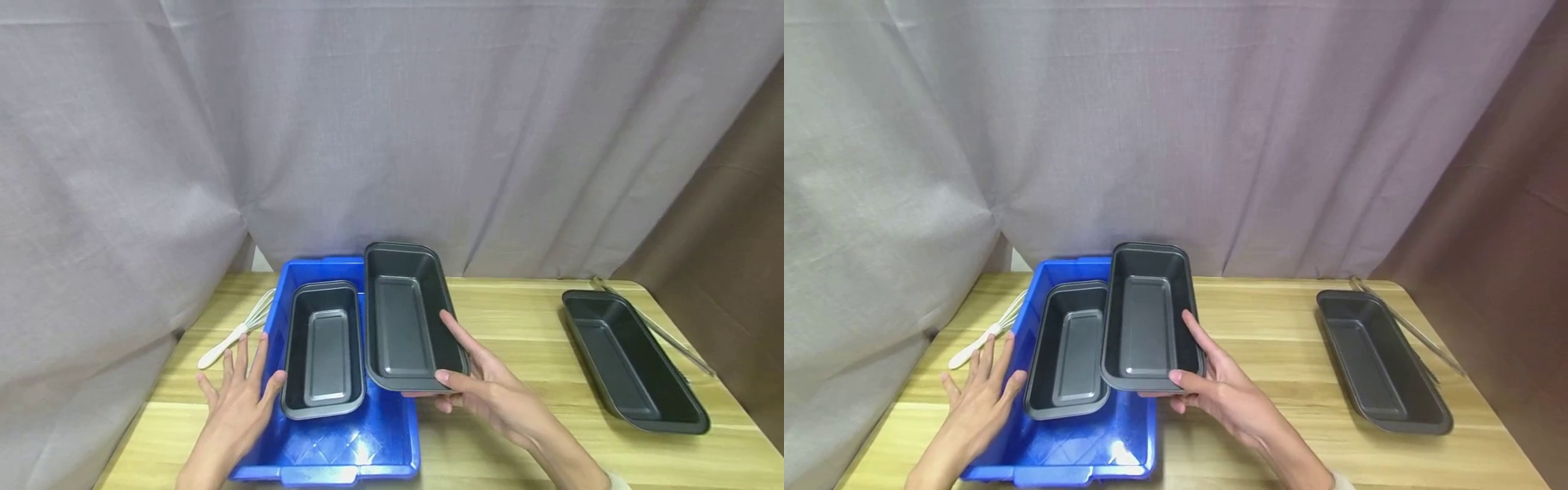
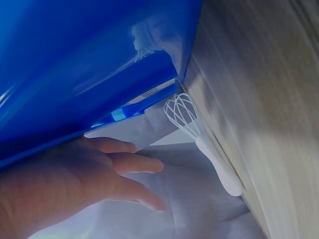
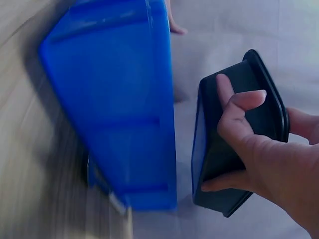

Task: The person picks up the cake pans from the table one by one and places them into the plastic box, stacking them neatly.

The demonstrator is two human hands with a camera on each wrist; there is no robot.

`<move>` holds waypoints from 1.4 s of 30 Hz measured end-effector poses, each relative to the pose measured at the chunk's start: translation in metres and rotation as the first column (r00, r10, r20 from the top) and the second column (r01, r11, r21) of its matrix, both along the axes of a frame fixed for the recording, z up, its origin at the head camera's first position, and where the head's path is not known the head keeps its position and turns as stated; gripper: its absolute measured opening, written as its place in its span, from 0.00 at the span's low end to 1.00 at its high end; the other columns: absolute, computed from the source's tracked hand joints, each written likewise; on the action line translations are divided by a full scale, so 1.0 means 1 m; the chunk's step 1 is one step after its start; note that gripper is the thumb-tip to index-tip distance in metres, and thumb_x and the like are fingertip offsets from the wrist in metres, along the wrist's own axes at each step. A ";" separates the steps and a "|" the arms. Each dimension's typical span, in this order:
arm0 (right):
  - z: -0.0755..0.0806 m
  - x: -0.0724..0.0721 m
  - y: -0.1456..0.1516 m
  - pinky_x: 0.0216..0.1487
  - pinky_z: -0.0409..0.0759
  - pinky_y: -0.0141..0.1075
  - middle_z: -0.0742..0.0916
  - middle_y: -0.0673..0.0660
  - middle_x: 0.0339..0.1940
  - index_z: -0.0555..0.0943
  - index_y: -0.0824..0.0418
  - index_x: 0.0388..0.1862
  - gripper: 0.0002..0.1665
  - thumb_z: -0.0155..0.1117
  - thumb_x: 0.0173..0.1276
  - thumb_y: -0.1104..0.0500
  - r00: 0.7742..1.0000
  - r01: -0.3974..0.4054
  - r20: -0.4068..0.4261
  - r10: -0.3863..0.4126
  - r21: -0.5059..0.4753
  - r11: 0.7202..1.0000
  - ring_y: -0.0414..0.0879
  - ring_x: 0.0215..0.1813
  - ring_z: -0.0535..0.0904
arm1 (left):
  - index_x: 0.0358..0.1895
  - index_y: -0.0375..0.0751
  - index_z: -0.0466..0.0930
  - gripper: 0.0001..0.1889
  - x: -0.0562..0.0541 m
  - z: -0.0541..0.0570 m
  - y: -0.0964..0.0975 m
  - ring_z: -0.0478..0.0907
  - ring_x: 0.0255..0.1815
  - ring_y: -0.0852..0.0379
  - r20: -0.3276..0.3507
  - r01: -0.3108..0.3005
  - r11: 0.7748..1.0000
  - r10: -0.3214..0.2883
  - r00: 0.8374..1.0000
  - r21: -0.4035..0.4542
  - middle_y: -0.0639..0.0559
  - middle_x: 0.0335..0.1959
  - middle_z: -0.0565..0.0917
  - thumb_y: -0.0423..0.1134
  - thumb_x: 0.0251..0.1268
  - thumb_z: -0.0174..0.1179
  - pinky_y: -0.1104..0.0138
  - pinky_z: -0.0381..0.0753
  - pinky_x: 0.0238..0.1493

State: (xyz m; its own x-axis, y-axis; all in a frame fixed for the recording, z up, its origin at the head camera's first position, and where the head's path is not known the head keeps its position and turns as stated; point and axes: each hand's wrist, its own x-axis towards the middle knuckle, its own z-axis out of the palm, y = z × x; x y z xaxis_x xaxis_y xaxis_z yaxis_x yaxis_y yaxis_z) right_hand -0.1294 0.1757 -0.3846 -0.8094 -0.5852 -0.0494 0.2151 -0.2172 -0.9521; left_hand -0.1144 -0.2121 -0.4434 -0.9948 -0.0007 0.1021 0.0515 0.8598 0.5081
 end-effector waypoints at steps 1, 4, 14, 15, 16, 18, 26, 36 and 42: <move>0.001 -0.001 -0.007 0.45 0.81 0.33 0.65 0.82 0.82 0.34 0.40 0.94 0.60 0.60 0.83 0.68 1.000 -0.012 0.006 0.012 -0.003 1.000 0.60 0.59 0.90 | 0.90 0.36 0.49 0.39 0.000 0.000 0.000 0.39 0.85 0.11 -0.001 0.000 1.000 0.000 1.000 0.003 0.22 0.89 0.44 0.56 0.91 0.46 0.12 0.27 0.71; -0.002 -0.003 -0.030 0.44 0.81 0.32 0.70 0.86 0.78 0.32 0.42 0.94 0.62 0.61 0.82 0.68 0.999 -0.045 0.001 0.045 -0.001 0.999 0.54 0.52 0.92 | 0.90 0.36 0.50 0.38 0.000 -0.001 0.000 0.40 0.85 0.11 -0.002 0.002 1.000 -0.002 1.000 0.013 0.21 0.89 0.44 0.56 0.92 0.45 0.12 0.28 0.71; -0.020 -0.010 -0.082 0.43 0.84 0.33 0.65 0.81 0.81 0.35 0.47 0.95 0.61 0.62 0.80 0.69 0.996 -0.050 0.071 0.046 0.065 0.997 0.46 0.38 0.83 | 0.90 0.34 0.49 0.36 0.003 -0.005 0.001 0.42 0.84 0.10 -0.024 0.029 0.999 -0.028 0.999 0.035 0.20 0.88 0.46 0.53 0.94 0.41 0.11 0.29 0.69; -0.021 -0.010 -0.085 0.42 0.83 0.33 0.69 0.83 0.78 0.35 0.48 0.95 0.61 0.62 0.80 0.70 0.996 -0.049 0.074 0.044 0.070 0.996 0.46 0.39 0.84 | 0.90 0.34 0.49 0.36 0.003 -0.005 0.001 0.41 0.84 0.10 -0.023 0.030 0.999 -0.029 0.999 0.033 0.20 0.88 0.45 0.53 0.94 0.40 0.11 0.29 0.69; -0.023 -0.011 -0.088 0.42 0.83 0.33 0.72 0.81 0.77 0.35 0.49 0.95 0.61 0.62 0.80 0.70 0.996 -0.048 0.074 0.042 0.074 0.996 0.46 0.39 0.84 | 0.90 0.34 0.49 0.36 0.004 -0.005 0.000 0.41 0.84 0.10 -0.024 0.030 0.999 -0.029 0.999 0.032 0.20 0.88 0.46 0.53 0.94 0.40 0.11 0.29 0.69; -0.025 -0.012 -0.095 0.41 0.83 0.33 0.76 0.80 0.73 0.35 0.50 0.95 0.61 0.62 0.79 0.70 0.997 -0.044 0.067 0.039 0.081 0.996 0.47 0.38 0.85 | 0.89 0.33 0.49 0.36 0.004 -0.005 0.000 0.41 0.84 0.10 -0.026 0.030 0.999 -0.029 0.999 0.032 0.20 0.88 0.46 0.53 0.94 0.39 0.11 0.29 0.69; -0.029 -0.015 -0.118 0.37 0.84 0.32 0.79 0.76 0.68 0.39 0.51 0.95 0.62 0.65 0.77 0.72 0.997 -0.024 0.078 0.015 0.123 0.992 0.45 0.34 0.83 | 0.90 0.33 0.48 0.36 0.002 -0.003 0.000 0.41 0.84 0.10 -0.009 0.034 0.999 -0.033 0.999 0.038 0.20 0.88 0.44 0.54 0.94 0.38 0.11 0.29 0.69; -0.036 -0.019 -0.131 0.36 0.83 0.32 0.79 0.77 0.68 0.38 0.56 0.94 0.59 0.63 0.80 0.71 0.998 -0.055 0.038 0.049 0.188 0.981 0.49 0.32 0.87 | 0.90 0.34 0.47 0.37 0.002 -0.004 -0.002 0.39 0.85 0.10 0.007 0.036 0.998 -0.037 0.999 0.049 0.21 0.88 0.44 0.55 0.94 0.38 0.11 0.28 0.69; -0.035 -0.017 -0.133 0.50 0.84 0.38 0.94 0.72 0.38 0.41 0.65 0.93 0.54 0.63 0.83 0.67 0.996 -0.044 -0.056 0.065 0.319 0.947 0.66 0.39 0.94 | 0.90 0.35 0.46 0.37 0.002 -0.002 -0.001 0.38 0.85 0.10 0.021 0.039 0.998 -0.041 0.999 0.059 0.21 0.88 0.43 0.56 0.94 0.38 0.11 0.27 0.69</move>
